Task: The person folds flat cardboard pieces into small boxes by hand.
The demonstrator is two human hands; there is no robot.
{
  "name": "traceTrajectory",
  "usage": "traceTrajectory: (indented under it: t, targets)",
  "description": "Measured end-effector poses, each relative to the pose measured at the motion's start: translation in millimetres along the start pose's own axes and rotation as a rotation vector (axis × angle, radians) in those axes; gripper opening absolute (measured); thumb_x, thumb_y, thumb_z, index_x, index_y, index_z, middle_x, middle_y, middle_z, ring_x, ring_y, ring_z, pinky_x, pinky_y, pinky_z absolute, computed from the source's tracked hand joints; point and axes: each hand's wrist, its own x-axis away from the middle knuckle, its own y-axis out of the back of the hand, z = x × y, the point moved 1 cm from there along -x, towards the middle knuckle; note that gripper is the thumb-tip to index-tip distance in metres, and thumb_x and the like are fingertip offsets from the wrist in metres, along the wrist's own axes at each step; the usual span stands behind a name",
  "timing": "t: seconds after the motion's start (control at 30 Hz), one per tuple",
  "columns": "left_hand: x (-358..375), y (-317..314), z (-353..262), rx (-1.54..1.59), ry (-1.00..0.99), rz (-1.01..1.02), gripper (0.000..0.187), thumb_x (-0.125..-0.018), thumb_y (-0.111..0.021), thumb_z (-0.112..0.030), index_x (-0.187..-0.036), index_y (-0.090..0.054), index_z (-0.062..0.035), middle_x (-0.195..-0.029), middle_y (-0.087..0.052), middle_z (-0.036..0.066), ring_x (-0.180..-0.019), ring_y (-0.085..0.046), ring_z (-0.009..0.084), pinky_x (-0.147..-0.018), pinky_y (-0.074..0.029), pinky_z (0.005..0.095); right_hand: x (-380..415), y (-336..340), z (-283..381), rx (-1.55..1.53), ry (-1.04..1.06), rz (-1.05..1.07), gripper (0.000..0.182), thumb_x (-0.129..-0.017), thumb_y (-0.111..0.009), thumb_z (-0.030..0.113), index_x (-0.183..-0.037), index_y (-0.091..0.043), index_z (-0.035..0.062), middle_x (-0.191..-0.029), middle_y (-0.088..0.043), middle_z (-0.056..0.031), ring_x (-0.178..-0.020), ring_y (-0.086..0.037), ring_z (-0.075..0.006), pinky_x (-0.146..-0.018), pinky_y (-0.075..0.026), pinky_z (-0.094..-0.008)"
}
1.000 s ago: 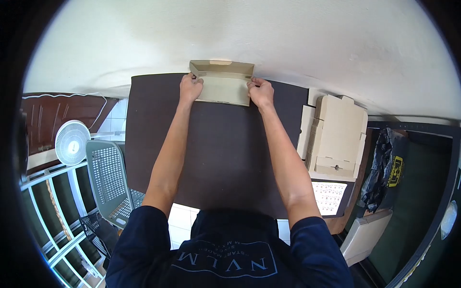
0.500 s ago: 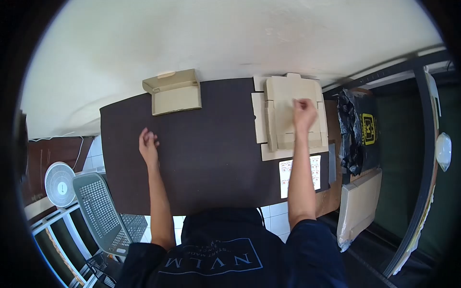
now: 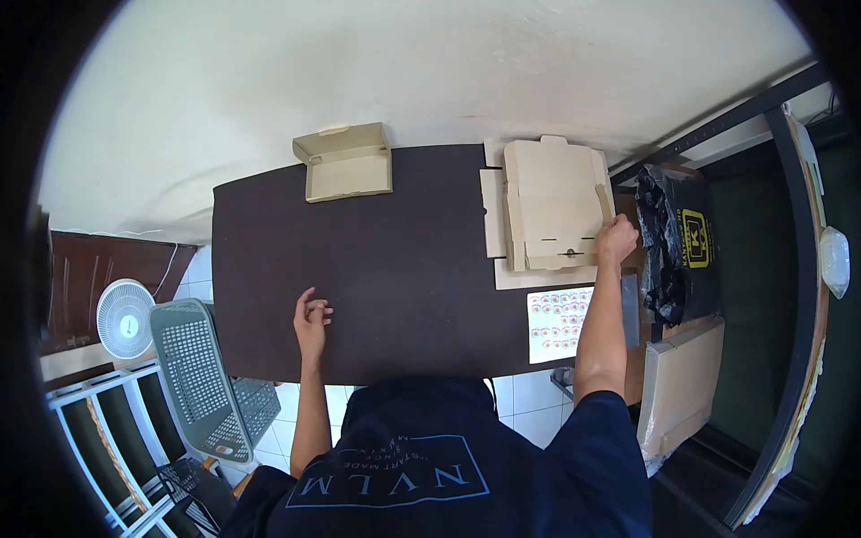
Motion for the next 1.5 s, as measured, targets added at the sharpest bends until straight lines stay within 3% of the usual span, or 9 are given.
traceTrajectory:
  t: [0.2,0.3,0.4,0.5,0.73,0.9,1.13,1.33,1.5]
  targets:
    - [13.0,-13.8,1.0,-0.07,-0.101,0.193,0.038,-0.098,-0.057,-0.002,-0.136,-0.056,-0.0032,-0.098,-0.067,0.004,-0.084,-0.064,0.0087,-0.067,-0.048,0.0219,5.8,24.0,20.0,0.084,0.131,-0.142,0.015,-0.087,-0.072,0.016,-0.093,-0.066,0.0037,-0.091,-0.072,-0.021,-0.085,-0.069,-0.0406,-0.08,-0.053,-0.0504]
    - [21.1,-21.4,-4.0,-0.11,-0.071,0.254,0.038,-0.1,-0.054,-0.003,-0.138,-0.055,-0.004,-0.098,-0.066,0.004,-0.089,-0.064,0.0093,-0.072,-0.049,0.0222,-8.4,23.7,11.2,-0.14,-0.012,-0.112,0.012,-0.087,-0.07,0.013,-0.095,-0.064,0.0051,-0.094,-0.072,-0.0182,-0.081,-0.069,-0.038,-0.078,-0.054,-0.0461]
    - [26.4,-30.2,-3.1,-0.064,-0.068,0.279,0.035,-0.1,-0.054,-0.005,-0.136,-0.056,-0.0041,-0.099,-0.067,0.004,-0.089,-0.065,0.0097,-0.073,-0.05,0.0229,-18.1,32.3,-1.3,-0.34,-0.003,0.081,0.011,-0.09,-0.067,0.008,-0.1,-0.064,0.0042,-0.095,-0.073,-0.014,-0.082,-0.069,-0.0281,-0.076,-0.054,-0.0389]
    - [32.8,-39.7,-9.2,0.004,-0.018,0.277,0.033,-0.098,-0.059,-0.006,-0.131,-0.059,-0.0043,-0.097,-0.068,0.005,-0.088,-0.064,0.0092,-0.069,-0.049,0.0228,6.0,85.0,9.3,-1.009,-0.065,0.374,0.023,-0.094,-0.062,0.002,-0.116,-0.062,-0.0036,-0.098,-0.071,-0.0088,-0.087,-0.065,-0.0135,-0.077,-0.051,-0.0273]
    - [48.0,-65.4,-37.0,0.063,0.042,0.43,0.033,-0.105,-0.053,-0.022,-0.132,-0.058,-0.0031,-0.104,-0.068,0.009,-0.092,-0.066,0.0141,-0.077,-0.053,0.0265,71.3,138.7,22.2,-1.249,-0.055,0.451,0.021,-0.095,-0.064,0.002,-0.115,-0.061,-0.0002,-0.101,-0.073,-0.0089,-0.088,-0.066,-0.013,-0.078,-0.052,-0.026]
    - [50.6,-66.3,-59.4,0.435,0.148,0.53,0.046,-0.11,-0.042,-0.037,-0.132,-0.057,0.0007,-0.11,-0.065,0.012,-0.101,-0.064,0.0181,-0.082,-0.056,0.0326,162.6,93.1,74.6,-1.317,-0.083,0.699,0.025,-0.094,-0.065,0.001,-0.118,-0.059,0.0019,-0.1,-0.072,-0.0094,-0.088,-0.065,-0.0115,-0.079,-0.051,-0.0251]
    - [26.1,-20.3,35.5,-0.219,-0.128,0.126,0.029,-0.101,-0.057,-0.012,-0.125,-0.063,0.0024,-0.098,-0.071,0.009,-0.09,-0.067,0.0126,-0.08,-0.053,0.0283,288.9,-1.6,130.5,-0.995,0.016,0.845,0.016,-0.089,-0.069,0.003,-0.105,-0.068,0.0029,-0.086,-0.069,-0.0023,-0.077,-0.061,-0.0104,-0.07,-0.05,-0.0289]
    - [56.1,-11.2,37.7,-0.402,-0.191,-0.005,0.032,-0.093,-0.063,-0.001,-0.125,-0.064,0.0031,-0.089,-0.064,0.011,-0.075,-0.062,0.0165,-0.071,-0.053,0.0308,324.9,6.4,150.0,-0.659,0.388,0.622,0.029,-0.087,-0.069,0.008,-0.115,-0.069,0.0014,-0.091,-0.062,-0.0129,-0.084,-0.064,-0.028,-0.079,-0.053,-0.04]
    - [67.4,-31.6,43.2,-0.605,-0.419,0.021,0.037,-0.097,-0.059,-0.009,-0.132,-0.06,0.0022,-0.107,-0.055,0.017,-0.097,-0.057,0.0313,-0.084,-0.05,0.039,334.3,21.2,158.6,-0.517,0.697,0.544,0.033,-0.093,-0.064,0.013,-0.122,-0.065,-0.0035,-0.102,-0.058,-0.0178,-0.096,-0.06,-0.038,-0.085,-0.051,-0.0461]
